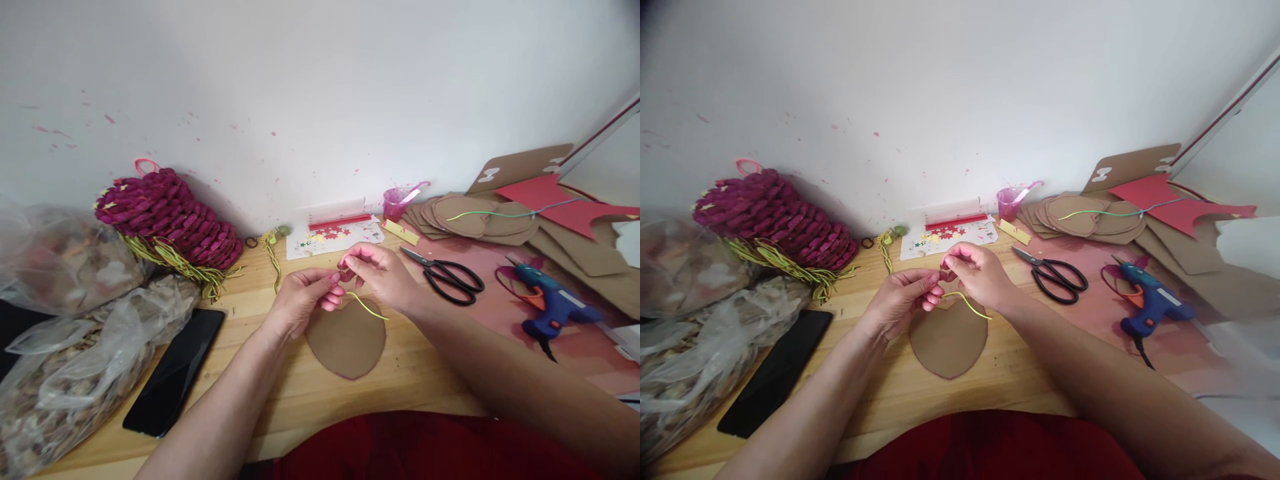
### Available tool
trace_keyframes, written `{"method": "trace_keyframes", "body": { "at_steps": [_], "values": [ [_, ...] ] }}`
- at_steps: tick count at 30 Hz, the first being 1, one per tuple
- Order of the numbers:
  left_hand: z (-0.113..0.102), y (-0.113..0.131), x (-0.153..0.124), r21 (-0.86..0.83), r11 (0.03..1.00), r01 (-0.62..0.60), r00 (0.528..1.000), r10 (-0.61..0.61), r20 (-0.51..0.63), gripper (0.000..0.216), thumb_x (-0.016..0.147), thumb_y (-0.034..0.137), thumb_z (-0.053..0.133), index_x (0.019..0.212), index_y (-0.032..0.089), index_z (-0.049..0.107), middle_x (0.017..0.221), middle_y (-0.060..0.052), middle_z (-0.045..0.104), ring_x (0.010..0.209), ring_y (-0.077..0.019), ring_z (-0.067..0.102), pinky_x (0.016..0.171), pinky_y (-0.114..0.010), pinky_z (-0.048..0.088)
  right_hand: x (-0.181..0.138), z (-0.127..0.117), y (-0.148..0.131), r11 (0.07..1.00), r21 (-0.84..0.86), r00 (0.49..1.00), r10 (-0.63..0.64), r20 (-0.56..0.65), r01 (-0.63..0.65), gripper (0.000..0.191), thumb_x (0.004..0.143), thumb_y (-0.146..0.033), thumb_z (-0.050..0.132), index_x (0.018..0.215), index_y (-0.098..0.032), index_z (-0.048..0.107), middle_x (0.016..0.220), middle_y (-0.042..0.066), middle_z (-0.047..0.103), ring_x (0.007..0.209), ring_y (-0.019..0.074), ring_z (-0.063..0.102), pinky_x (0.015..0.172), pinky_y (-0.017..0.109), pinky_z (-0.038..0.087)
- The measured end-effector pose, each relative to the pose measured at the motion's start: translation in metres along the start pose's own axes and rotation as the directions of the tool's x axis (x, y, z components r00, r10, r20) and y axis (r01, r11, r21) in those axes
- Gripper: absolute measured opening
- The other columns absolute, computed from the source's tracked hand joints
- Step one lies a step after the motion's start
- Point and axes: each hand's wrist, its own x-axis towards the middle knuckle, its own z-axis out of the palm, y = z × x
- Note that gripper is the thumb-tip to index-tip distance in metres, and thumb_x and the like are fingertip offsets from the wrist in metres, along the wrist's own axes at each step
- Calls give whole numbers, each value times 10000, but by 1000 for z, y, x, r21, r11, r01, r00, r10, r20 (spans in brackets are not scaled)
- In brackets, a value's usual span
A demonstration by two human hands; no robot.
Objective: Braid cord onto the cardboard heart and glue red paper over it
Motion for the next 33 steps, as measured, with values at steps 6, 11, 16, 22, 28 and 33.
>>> {"method": "trace_keyframes", "body": {
  "at_steps": [6,11,16,22,28,33],
  "values": [
    [0,-1,1,2,1000,13,1000,-13,-5,340,685,337,880,888,84,778,689,-62,723,537,-80,632,502,-155,487,0,1,1,1000,4,1000,-21,-13,21,161,874,-332,617,815,-182,620,808,15,657,753,144,660,585,238,486],
    [0,-1,0,21,1000,-4,1000,4,16,325,695,346,870,862,88,765,688,-59,721,541,-86,634,502,-161,485,0,1,1,999,-7,999,-37,-16,37,158,880,-321,612,817,-177,626,809,15,656,738,134,651,595,238,485],
    [0,-1,0,47,999,-17,1000,16,26,308,710,363,854,831,98,754,694,-57,720,548,-89,633,514,-170,486,1,1,1,999,8,999,-34,-8,35,153,882,-314,613,813,-178,623,795,8,653,725,133,668,599,239,490],
    [1,2,-3,98,994,-38,999,35,31,291,724,388,832,784,118,743,636,-39,696,504,-75,585,487,-164,441,0,4,2,1000,13,999,-28,-22,28,149,883,-314,611,811,-184,617,790,5,653,715,135,676,586,236,488],
    [-1,2,0,30,997,-71,995,73,-72,267,705,365,841,826,138,772,725,-23,715,427,-1,438,418,-130,299,4,0,7,1000,10,999,17,-44,-17,184,898,-358,608,847,-181,604,859,35,692,725,143,698,578,234,481],
    [-3,1,4,-83,994,-67,984,52,-172,295,648,355,884,848,160,790,892,-21,712,526,-3,429,438,-128,289,7,-4,9,990,139,985,42,-170,-18,324,872,-508,643,857,-192,574,853,13,664,596,107,647,510,225,429]
  ]
}}
